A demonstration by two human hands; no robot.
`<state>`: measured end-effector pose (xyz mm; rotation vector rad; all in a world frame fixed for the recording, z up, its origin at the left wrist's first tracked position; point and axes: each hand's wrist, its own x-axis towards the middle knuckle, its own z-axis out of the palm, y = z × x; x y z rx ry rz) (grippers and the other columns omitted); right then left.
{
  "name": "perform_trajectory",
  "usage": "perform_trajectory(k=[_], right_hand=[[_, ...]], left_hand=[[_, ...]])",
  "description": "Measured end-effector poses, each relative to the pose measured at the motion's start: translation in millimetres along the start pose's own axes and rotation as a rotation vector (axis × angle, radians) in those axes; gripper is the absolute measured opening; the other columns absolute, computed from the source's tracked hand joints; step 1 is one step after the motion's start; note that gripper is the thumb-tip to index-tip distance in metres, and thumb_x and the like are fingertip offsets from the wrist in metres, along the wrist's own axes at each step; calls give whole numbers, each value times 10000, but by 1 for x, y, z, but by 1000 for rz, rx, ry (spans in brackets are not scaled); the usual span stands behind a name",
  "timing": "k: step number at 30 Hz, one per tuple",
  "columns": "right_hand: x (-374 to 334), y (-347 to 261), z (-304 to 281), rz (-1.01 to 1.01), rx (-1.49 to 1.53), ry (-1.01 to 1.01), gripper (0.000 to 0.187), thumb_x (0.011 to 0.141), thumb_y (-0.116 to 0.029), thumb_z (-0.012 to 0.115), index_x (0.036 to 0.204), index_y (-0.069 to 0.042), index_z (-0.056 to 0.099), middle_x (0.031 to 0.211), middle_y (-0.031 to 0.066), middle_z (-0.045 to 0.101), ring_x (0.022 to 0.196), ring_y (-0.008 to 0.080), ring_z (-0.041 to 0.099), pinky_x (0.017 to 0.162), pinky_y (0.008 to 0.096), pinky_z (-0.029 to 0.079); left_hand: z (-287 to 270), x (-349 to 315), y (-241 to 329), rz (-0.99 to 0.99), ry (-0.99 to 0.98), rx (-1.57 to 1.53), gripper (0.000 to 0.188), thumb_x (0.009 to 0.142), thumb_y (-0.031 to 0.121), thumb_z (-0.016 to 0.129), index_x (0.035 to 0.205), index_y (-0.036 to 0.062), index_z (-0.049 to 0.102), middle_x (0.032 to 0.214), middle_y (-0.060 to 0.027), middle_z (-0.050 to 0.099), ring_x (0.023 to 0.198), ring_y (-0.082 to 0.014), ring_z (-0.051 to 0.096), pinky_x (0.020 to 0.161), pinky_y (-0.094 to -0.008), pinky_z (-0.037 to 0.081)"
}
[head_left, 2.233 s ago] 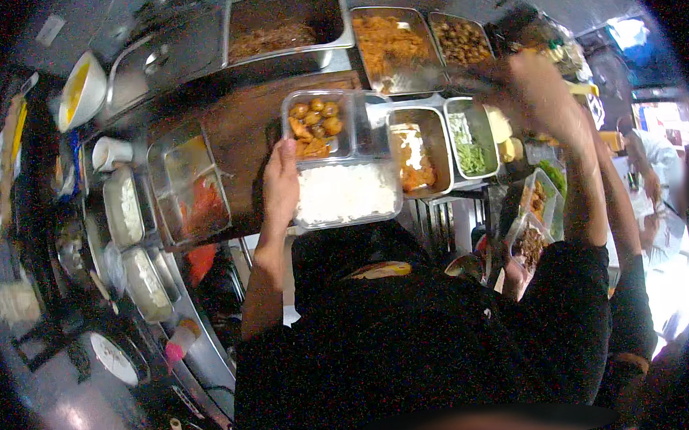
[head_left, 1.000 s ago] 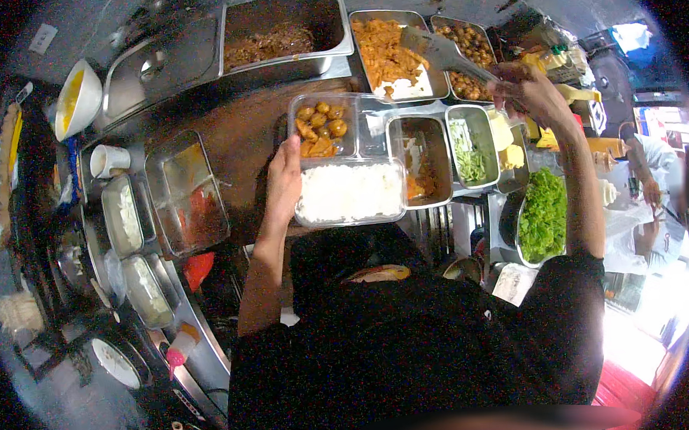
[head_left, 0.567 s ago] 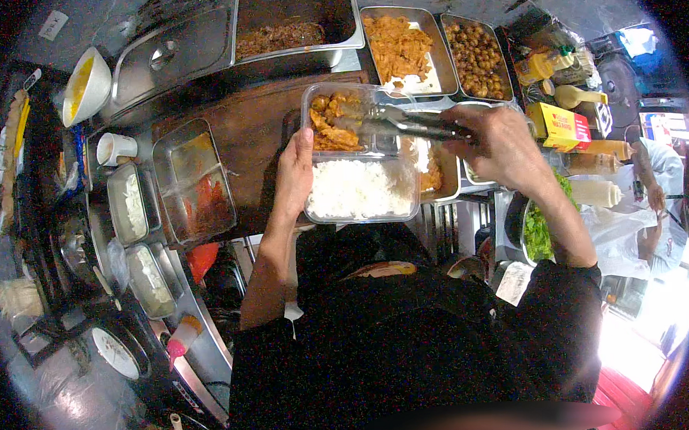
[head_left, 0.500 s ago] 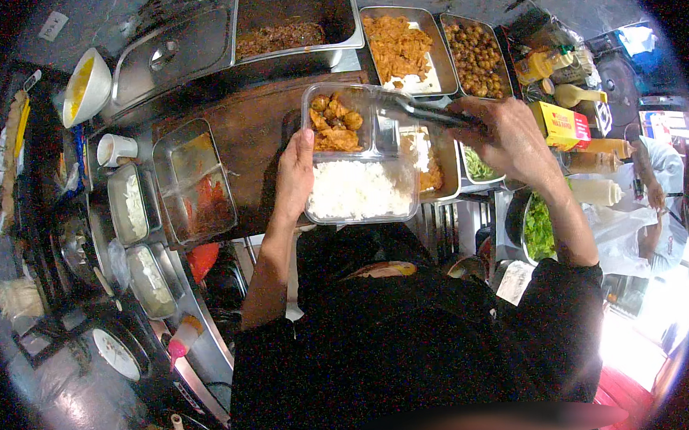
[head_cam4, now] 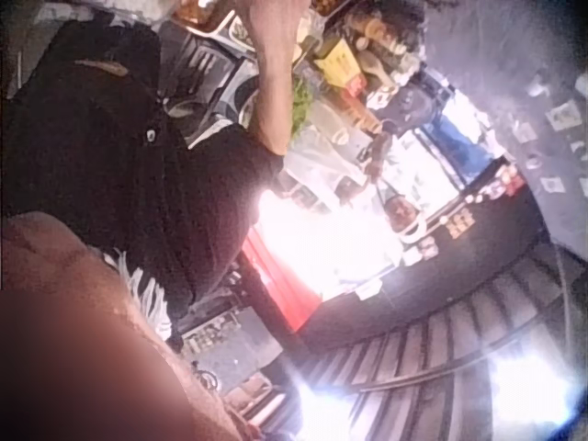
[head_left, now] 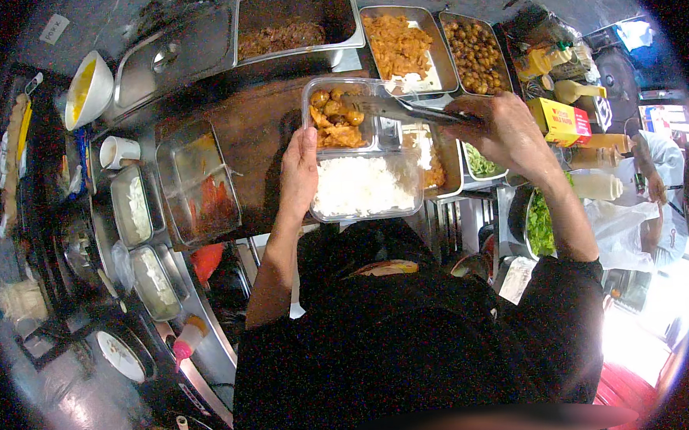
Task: The person assembles several meal containers by scooping rice and adding various cooked items from stainless steel trays using tongs. The containers are filled with rice, meat, and fried items, then placed on a counter.
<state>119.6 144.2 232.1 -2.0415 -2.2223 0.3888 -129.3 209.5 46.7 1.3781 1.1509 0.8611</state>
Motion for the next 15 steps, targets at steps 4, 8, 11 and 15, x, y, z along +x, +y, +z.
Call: perform_trajectory(k=[4, 8, 11, 15], right_hand=[[-14, 14, 27, 27, -86, -105, 297, 769, -205, 710, 1008, -31, 684, 744, 198, 649, 680, 358, 638, 634, 428, 481], [-20, -4, 19, 21, -72, -66, 293, 770, -207, 709, 1015, -46, 690, 740, 200, 645, 663, 358, 625, 622, 428, 466], [-29, -16, -9, 138, -8, -51, 230, 767, -188, 706, 951, -51, 700, 681, 167, 628, 605, 329, 581, 602, 405, 442], [-46, -11, 5, 92, -64, -29, 227, 765, -182, 694, 954, -56, 698, 699, 172, 642, 650, 336, 622, 620, 410, 473]], left_hand=[[2, 2, -3, 4, -32, -23, 541, 1018, 450, 362, 1207, -25, 538, 1100, -157, 630, 1025, -234, 587, 928, -335, 429], [2, 2, 0, 13, -59, -18, 545, 1018, 451, 359, 1217, -23, 538, 1118, -154, 628, 1044, -236, 581, 940, -333, 423], [0, -2, 7, 12, -67, -7, 541, 1019, 448, 361, 1222, -21, 539, 1119, -148, 628, 1048, -229, 577, 945, -331, 421], [5, 2, 4, 75, -138, -67, 547, 1019, 451, 359, 1227, -23, 538, 1118, -144, 628, 1049, -221, 574, 944, -326, 420]])
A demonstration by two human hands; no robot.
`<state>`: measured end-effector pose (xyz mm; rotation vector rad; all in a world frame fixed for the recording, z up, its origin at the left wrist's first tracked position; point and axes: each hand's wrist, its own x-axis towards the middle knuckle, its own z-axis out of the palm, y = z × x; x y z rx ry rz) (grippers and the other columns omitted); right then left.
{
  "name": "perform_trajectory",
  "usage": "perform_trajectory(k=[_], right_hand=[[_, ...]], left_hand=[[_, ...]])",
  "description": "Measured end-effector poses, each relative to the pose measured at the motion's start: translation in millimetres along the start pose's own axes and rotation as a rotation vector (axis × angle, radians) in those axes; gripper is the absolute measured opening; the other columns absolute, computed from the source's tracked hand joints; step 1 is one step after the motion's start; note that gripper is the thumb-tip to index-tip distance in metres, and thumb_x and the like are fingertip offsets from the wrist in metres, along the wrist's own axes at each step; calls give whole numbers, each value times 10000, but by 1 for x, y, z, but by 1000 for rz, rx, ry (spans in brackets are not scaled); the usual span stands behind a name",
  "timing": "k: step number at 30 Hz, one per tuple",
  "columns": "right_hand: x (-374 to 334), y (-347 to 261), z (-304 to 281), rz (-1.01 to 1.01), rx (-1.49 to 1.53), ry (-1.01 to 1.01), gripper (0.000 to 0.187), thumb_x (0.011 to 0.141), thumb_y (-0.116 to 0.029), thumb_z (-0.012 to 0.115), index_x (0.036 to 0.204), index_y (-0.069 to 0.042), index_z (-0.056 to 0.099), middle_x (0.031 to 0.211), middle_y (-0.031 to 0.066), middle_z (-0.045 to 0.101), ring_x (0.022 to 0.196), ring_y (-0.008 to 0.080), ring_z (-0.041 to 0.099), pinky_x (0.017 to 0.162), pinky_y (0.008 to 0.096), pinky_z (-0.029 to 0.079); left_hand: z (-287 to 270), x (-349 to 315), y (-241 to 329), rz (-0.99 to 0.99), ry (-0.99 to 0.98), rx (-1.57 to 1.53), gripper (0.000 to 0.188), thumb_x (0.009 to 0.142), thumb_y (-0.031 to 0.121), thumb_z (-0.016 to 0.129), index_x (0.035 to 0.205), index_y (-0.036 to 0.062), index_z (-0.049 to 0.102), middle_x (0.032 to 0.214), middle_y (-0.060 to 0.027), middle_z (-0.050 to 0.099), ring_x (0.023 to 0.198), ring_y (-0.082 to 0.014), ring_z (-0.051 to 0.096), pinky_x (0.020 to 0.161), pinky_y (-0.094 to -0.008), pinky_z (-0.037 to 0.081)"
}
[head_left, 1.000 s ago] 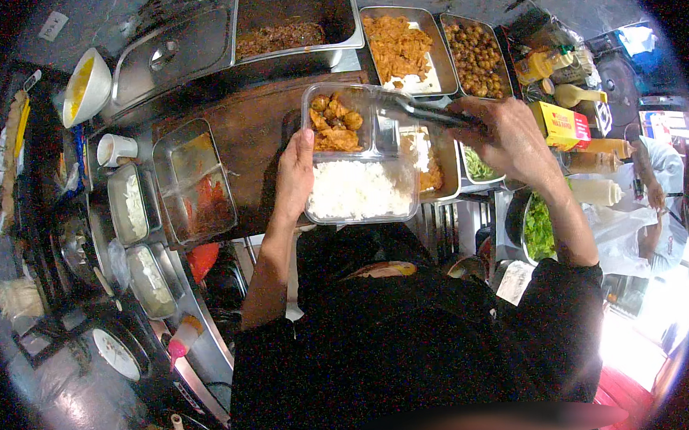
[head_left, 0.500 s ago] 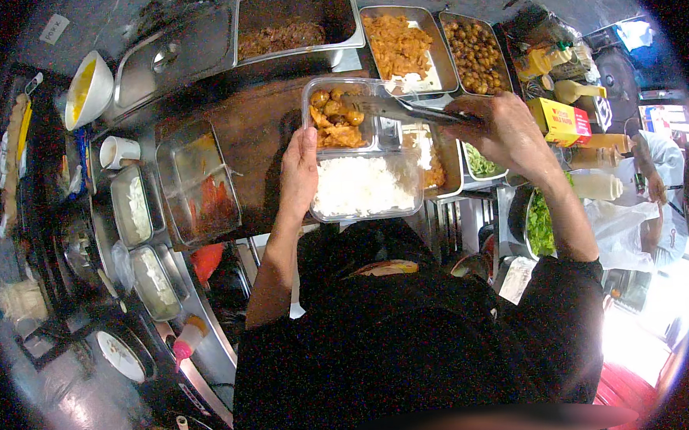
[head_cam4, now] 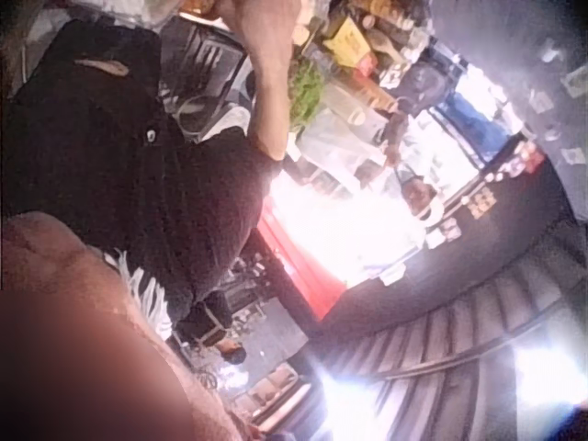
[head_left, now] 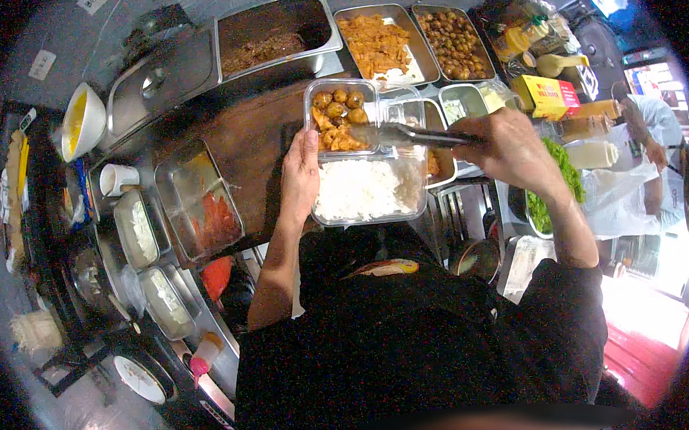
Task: The person assembles several meal containers by scooping rice and adding various cooked items from stainless steel trays using tongs. The containers are filled with rice, meat, and fried items, then placed on a counter.
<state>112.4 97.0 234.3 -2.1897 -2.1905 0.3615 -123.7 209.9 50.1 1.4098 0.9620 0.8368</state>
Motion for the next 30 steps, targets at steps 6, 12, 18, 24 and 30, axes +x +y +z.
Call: perform_trajectory(k=[6, 12, 18, 24, 30], right_hand=[[-3, -9, 12, 5, 23, 74, 262, 750, -167, 689, 985, -51, 689, 745, 174, 657, 691, 349, 639, 650, 427, 492], [-21, 3, 8, 46, -121, -12, 264, 751, -169, 697, 993, -63, 691, 722, 175, 643, 700, 351, 635, 648, 425, 494], [4, 43, -13, 294, -149, 164, 288, 784, -258, 677, 995, -63, 692, 785, 181, 660, 717, 368, 633, 664, 448, 491], [88, 156, 48, 608, -129, 45, 354, 793, -328, 646, 873, 13, 692, 841, 203, 696, 811, 364, 693, 724, 459, 558], [134, 174, 94, 699, 90, -51, 376, 791, -347, 616, 935, -10, 697, 868, 175, 709, 858, 325, 700, 793, 448, 549]], left_hand=[[12, -3, -2, -54, -50, -19, 579, 1015, 476, 350, 1225, -28, 544, 1145, -144, 621, 1057, -218, 568, 941, -314, 416], [16, -2, -8, -44, -94, -41, 588, 1007, 484, 369, 1244, -27, 537, 1169, -144, 615, 1087, -220, 558, 964, -316, 402], [7, -4, -8, -56, -29, 31, 567, 1015, 461, 363, 1254, -24, 532, 1207, -145, 600, 1123, -218, 544, 988, -314, 383], [-4, -6, -7, -93, 24, 91, 542, 1023, 433, 357, 1254, -26, 529, 1175, -147, 604, 1108, -217, 539, 985, -311, 383], [-11, -9, -7, -145, 85, 97, 507, 1035, 406, 341, 1204, -27, 544, 1116, -115, 601, 1038, -185, 535, 948, -308, 398]])
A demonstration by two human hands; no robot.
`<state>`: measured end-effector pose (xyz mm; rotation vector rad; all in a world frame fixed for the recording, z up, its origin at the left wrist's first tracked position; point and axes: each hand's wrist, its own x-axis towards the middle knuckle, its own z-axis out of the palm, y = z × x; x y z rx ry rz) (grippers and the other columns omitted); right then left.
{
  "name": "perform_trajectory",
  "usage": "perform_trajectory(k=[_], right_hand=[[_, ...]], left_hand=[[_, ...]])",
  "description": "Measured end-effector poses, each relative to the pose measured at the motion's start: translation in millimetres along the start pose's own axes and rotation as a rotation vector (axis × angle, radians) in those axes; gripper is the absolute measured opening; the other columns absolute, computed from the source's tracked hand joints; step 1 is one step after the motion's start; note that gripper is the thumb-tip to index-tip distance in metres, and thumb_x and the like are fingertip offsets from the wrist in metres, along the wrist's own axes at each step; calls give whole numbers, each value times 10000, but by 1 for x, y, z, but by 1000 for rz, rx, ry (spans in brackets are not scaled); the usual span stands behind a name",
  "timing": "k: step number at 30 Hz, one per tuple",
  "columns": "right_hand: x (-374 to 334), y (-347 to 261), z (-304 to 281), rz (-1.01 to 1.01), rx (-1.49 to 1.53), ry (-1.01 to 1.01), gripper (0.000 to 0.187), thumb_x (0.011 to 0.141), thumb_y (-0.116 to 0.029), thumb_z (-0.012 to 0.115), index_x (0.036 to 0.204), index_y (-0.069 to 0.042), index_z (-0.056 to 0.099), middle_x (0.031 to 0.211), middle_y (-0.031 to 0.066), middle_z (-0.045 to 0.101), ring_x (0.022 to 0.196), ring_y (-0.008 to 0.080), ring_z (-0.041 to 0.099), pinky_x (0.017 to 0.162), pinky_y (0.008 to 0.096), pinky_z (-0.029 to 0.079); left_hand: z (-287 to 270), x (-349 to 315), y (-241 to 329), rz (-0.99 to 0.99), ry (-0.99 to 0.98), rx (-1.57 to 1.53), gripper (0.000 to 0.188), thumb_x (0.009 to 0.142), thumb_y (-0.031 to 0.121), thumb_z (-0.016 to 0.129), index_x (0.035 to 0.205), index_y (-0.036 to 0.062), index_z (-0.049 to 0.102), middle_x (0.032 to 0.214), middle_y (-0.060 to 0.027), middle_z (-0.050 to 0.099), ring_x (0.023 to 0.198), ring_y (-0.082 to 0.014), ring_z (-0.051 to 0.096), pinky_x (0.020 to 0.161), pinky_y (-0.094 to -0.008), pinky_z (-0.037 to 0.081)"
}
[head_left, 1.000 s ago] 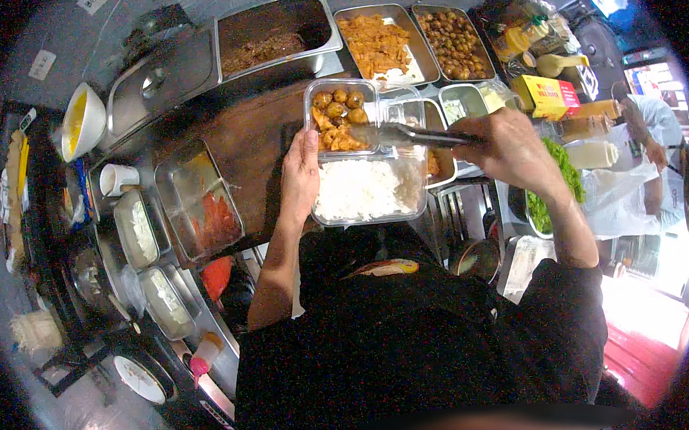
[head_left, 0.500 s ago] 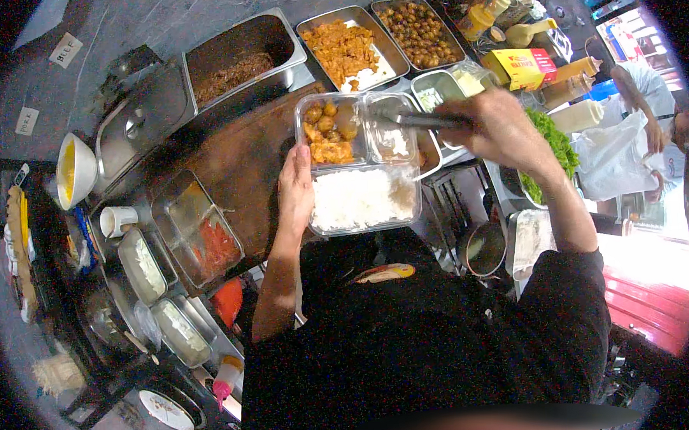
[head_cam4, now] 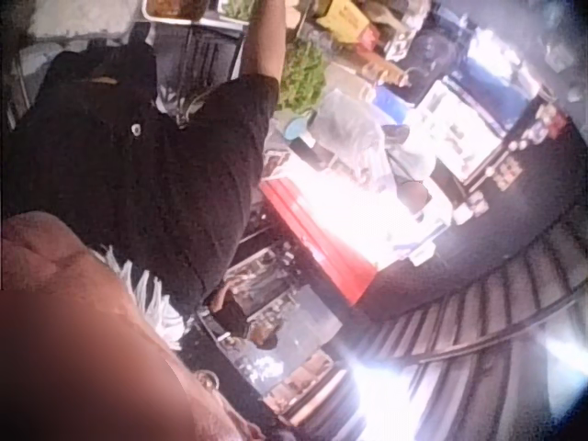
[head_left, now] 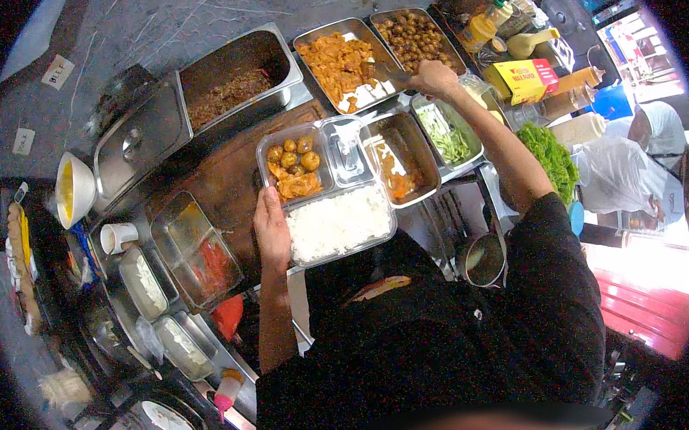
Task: The person assembles several meal containers by scooping rice and adding various cooked items from stainless steel trays using tongs. The containers are filled with rice, meat, and fried items, then placed on a counter.
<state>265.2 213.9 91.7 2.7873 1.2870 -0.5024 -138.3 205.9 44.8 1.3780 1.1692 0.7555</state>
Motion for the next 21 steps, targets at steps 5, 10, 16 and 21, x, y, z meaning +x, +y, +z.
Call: perform_trajectory(k=[5, 10, 16, 21], right_hand=[[31, 46, 19, -13, -158, 178, 355, 785, -355, 656, 921, -32, 707, 747, 129, 706, 758, 279, 713, 738, 415, 562], [-14, 36, -35, -79, 85, 46, 261, 795, -276, 650, 891, -40, 706, 638, 74, 670, 589, 207, 666, 599, 361, 542], [-97, 38, -86, -177, 375, 35, 259, 848, -227, 656, 1021, -36, 684, 660, 18, 625, 508, 84, 545, 459, 235, 417], [-210, 15, -105, -158, 513, -50, 372, 838, -243, 695, 1117, 0, 660, 707, 37, 647, 594, 84, 565, 489, 257, 436]], left_hand=[[7, 5, -2, 13, -5, -70, 501, 1036, 399, 344, 1197, -30, 545, 1105, -115, 601, 1019, -182, 532, 938, -306, 400], [1, 8, -4, -1, -4, 2, 542, 1025, 436, 351, 1224, -34, 534, 1147, -128, 599, 1062, -195, 535, 958, -306, 392], [7, 21, -13, 45, -31, 13, 587, 1010, 472, 365, 1240, -39, 536, 1166, -142, 605, 1087, -215, 548, 967, -310, 395], [21, 18, 3, 59, -145, -91, 568, 1012, 468, 374, 1221, -29, 552, 1097, -125, 639, 1004, -193, 574, 893, -306, 436]])
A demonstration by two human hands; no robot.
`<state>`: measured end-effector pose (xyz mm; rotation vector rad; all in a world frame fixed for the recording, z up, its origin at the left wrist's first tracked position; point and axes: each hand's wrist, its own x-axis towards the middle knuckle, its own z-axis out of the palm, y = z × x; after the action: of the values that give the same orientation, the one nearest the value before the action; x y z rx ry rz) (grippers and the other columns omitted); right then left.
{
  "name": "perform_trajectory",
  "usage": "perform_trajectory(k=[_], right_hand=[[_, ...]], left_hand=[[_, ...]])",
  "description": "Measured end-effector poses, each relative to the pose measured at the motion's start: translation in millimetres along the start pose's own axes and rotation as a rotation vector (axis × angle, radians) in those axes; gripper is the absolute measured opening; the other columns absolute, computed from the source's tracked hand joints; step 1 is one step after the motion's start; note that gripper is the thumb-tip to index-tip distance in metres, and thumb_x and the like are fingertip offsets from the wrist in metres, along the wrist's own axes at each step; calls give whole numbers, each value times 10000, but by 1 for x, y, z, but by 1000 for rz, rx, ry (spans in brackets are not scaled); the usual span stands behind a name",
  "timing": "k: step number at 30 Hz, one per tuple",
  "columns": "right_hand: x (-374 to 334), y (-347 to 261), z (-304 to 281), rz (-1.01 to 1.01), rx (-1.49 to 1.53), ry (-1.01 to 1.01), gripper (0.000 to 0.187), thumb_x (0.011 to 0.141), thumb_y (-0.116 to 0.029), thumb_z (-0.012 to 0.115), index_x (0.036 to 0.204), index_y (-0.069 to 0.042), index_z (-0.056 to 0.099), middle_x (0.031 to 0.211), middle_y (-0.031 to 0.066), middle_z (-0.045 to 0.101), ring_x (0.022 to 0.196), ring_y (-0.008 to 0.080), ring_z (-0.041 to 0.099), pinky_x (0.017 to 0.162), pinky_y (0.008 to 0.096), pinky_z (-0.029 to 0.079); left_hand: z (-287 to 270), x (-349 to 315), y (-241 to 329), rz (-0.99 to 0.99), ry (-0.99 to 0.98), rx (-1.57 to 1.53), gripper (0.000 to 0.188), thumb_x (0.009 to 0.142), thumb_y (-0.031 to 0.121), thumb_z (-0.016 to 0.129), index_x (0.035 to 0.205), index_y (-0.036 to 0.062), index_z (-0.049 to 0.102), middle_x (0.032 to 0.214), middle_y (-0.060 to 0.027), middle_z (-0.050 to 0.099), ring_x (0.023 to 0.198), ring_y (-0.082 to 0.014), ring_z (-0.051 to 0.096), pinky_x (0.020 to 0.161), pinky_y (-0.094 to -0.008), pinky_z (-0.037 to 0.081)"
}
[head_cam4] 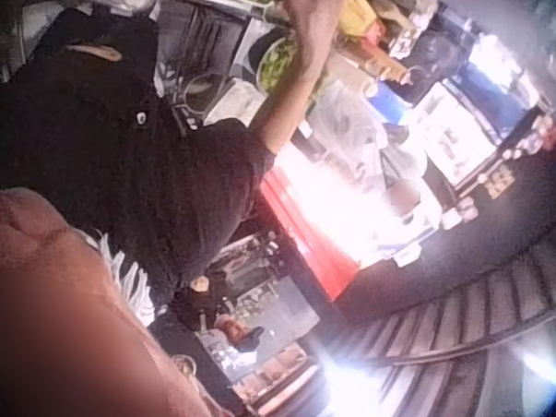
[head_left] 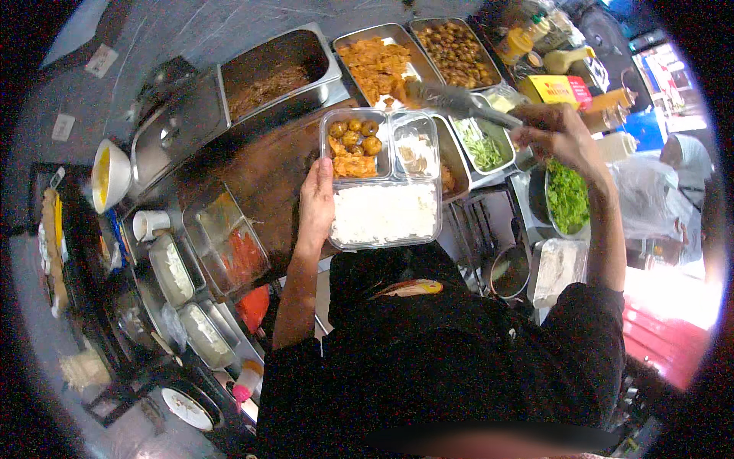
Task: The person assembles several meal containers by scooping rice and adding various cooked items from stainless steel trays using tongs. The containers are filled with rice, meat, and fried items, then placed on a counter.
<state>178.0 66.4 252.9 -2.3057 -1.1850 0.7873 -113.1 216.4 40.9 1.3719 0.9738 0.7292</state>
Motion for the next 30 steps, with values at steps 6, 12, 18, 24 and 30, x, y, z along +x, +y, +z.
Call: perform_trajectory(k=[6, 12, 18, 24, 30], right_hand=[[-65, 12, 46, -329, -487, 45, 290, 768, -260, 677, 990, -74, 696, 785, 200, 657, 740, 384, 629, 690, 462, 496], [-125, 31, 34, -168, -364, 237, 257, 758, -266, 679, 946, -91, 695, 728, 174, 650, 687, 370, 638, 643, 464, 508], [-161, 77, 51, -133, -356, 301, 273, 727, -262, 633, 899, -53, 671, 642, 188, 614, 641, 375, 633, 583, 483, 506], [-225, 146, 35, 20, 107, 354, 379, 771, -324, 669, 1023, -41, 683, 760, 219, 657, 734, 369, 649, 692, 447, 494], [-278, 190, 31, 62, 437, 530, 442, 815, -308, 683, 1125, 2, 630, 768, 129, 666, 674, 189, 619, 645, 327, 479]], left_hand=[[27, -5, 6, 60, -174, 52, 584, 1006, 478, 384, 1246, -30, 540, 1149, -137, 625, 1050, -198, 566, 927, -306, 420], [65, -15, 28, 47, -367, 36, 578, 1009, 446, 402, 1289, -48, 511, 1261, -152, 575, 1181, -219, 516, 1018, -302, 361], [115, -29, 35, 65, -514, 8, 658, 1012, 489, 316, 1386, -44, 410, 1452, -174, 399, 1366, -265, 338, 1142, -383, 222], [193, -30, 49, 205, -625, 70, 734, 962, 584, 386, 1361, -31, 436, 1201, -184, 565, 1039, -235, 600, 884, -366, 503], [263, -71, 61, 62, -744, 149, 746, 981, 548, 360, 1390, -76, 373, 1348, -228, 466, 1257, -268, 445, 1063, -374, 326]])
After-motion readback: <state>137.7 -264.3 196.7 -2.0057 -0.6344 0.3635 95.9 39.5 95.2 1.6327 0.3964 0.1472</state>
